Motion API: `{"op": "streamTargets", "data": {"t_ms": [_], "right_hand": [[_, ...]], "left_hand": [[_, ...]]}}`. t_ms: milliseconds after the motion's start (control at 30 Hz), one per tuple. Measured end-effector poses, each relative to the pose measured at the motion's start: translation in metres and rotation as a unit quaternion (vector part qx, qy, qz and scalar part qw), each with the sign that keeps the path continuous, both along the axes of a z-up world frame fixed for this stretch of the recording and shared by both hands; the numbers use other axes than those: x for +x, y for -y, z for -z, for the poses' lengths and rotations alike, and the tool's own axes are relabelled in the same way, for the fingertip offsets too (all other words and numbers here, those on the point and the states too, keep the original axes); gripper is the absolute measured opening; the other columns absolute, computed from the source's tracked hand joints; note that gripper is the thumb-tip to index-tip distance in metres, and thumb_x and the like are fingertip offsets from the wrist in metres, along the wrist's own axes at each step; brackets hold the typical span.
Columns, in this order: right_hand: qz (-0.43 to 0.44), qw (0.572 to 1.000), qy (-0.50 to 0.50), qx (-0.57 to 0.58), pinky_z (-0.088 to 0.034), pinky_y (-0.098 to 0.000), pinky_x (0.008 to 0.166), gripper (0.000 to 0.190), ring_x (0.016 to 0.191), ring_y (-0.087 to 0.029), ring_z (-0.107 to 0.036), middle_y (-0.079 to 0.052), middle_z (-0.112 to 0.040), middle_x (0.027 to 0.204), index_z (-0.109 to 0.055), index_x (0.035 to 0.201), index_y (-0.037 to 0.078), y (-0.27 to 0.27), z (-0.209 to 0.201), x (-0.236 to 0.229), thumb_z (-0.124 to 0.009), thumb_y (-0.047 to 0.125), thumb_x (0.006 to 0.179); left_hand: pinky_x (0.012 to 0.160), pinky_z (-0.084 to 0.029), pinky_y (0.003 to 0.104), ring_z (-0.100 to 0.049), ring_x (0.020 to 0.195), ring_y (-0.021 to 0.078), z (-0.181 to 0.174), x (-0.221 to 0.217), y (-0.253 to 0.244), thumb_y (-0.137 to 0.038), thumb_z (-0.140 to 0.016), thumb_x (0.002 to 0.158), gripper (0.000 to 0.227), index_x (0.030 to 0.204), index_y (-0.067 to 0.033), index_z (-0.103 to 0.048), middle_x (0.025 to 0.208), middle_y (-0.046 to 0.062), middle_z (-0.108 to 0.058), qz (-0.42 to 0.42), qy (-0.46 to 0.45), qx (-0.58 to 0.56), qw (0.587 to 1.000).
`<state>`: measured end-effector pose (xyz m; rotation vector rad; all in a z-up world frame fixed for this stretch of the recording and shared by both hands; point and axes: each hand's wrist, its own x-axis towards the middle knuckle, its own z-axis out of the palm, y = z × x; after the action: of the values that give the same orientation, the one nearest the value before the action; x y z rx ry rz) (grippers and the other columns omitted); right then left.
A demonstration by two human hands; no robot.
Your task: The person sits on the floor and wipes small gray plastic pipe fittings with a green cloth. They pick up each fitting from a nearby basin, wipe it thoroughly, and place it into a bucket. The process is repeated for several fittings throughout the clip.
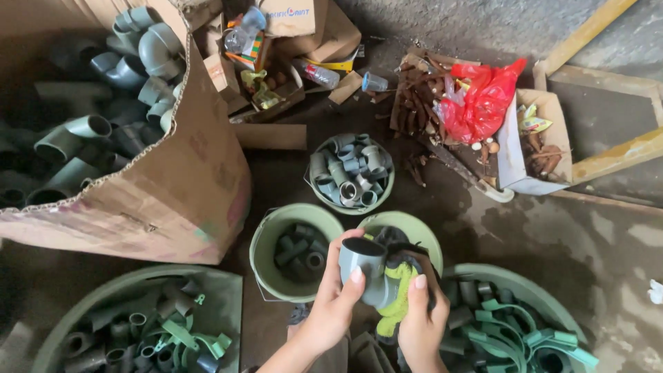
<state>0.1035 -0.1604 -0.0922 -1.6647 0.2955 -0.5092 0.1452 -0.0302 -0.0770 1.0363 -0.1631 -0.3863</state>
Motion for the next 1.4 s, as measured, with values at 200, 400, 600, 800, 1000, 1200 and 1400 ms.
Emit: {"op": "streamTargets", "data": {"t_ms": [200,400,600,800,1000,1200,1400], "right_hand": [[-0.049,0.996,0.065,0.038,-0.052,-0.0320,0.093,0.042,0.101,-0.021,-0.064,-0.009,-0.070,0.104,-0.066,0.110,0.002,-0.018,-0.008,-0.046,-0.044,0.037,0.106],[-0.100,0.986,0.114,-0.070,-0.048,-0.0315,0.098,0.046,0.106,-0.020,-0.063,-0.009,-0.067,0.110,-0.062,0.118,0.000,-0.040,-0.063,-0.124,-0.038,0.038,0.108],[-0.061,0.992,-0.081,-0.075,-0.047,-0.0328,0.101,0.056,0.115,-0.022,-0.066,-0.012,-0.075,0.124,-0.063,0.135,0.007,-0.060,-0.070,-0.187,-0.035,0.038,0.100],[-0.057,0.969,0.110,-0.214,-0.051,-0.0359,0.095,0.043,0.107,-0.027,-0.066,-0.012,-0.070,0.116,-0.061,0.121,0.003,-0.081,-0.067,-0.231,-0.046,0.037,0.100],[-0.039,0.892,0.281,-0.353,-0.054,-0.0465,0.102,0.033,0.110,-0.039,-0.066,-0.022,-0.062,0.123,-0.063,0.113,-0.002,-0.078,-0.041,-0.243,-0.054,0.027,0.102],[-0.041,0.908,0.263,-0.323,-0.053,-0.0454,0.092,0.047,0.102,-0.035,-0.064,-0.024,-0.061,0.113,-0.061,0.111,-0.003,-0.083,-0.057,-0.243,-0.041,0.039,0.104],[-0.015,0.970,0.137,-0.199,-0.053,-0.0431,0.089,0.041,0.097,-0.030,-0.070,-0.016,-0.071,0.105,-0.069,0.122,0.008,-0.088,-0.062,-0.246,-0.042,0.034,0.105]], "left_hand": [[0.089,-0.044,0.027,-0.053,0.101,0.0119,-0.001,-0.053,-0.022,-0.051,-0.055,0.097,0.064,0.145,-0.0134,-0.037,0.119,0.004,-0.055,-0.005,0.051,0.011,0.999],[0.095,-0.039,0.027,-0.047,0.107,0.0112,-0.030,-0.133,-0.047,-0.056,-0.050,0.096,0.065,0.141,-0.0104,-0.035,0.126,0.004,-0.047,-0.103,0.101,0.057,0.988],[0.111,-0.035,0.033,-0.047,0.127,0.0166,-0.049,-0.204,-0.051,-0.044,-0.048,0.099,0.059,0.141,-0.0034,-0.041,0.140,0.011,-0.047,-0.238,0.157,0.102,0.953],[0.097,-0.045,0.030,-0.055,0.107,0.0123,-0.049,-0.234,-0.053,-0.032,-0.044,0.105,0.030,0.123,-0.0092,-0.052,0.123,0.006,-0.061,-0.202,0.079,0.018,0.976],[0.092,-0.046,0.028,-0.054,0.099,0.0098,-0.063,-0.253,-0.057,-0.032,-0.047,0.104,0.023,0.113,-0.0115,-0.054,0.107,0.003,-0.062,-0.222,-0.020,-0.004,0.975],[0.085,-0.043,0.029,-0.047,0.092,0.0099,-0.052,-0.261,-0.050,-0.032,-0.044,0.106,0.022,0.110,-0.0117,-0.050,0.101,0.002,-0.053,-0.243,0.026,-0.022,0.969],[0.100,-0.039,0.035,-0.044,0.107,0.0129,-0.045,-0.266,-0.056,-0.025,-0.040,0.108,0.028,0.131,-0.0113,-0.048,0.114,0.006,-0.055,-0.264,0.104,0.067,0.956]]}}
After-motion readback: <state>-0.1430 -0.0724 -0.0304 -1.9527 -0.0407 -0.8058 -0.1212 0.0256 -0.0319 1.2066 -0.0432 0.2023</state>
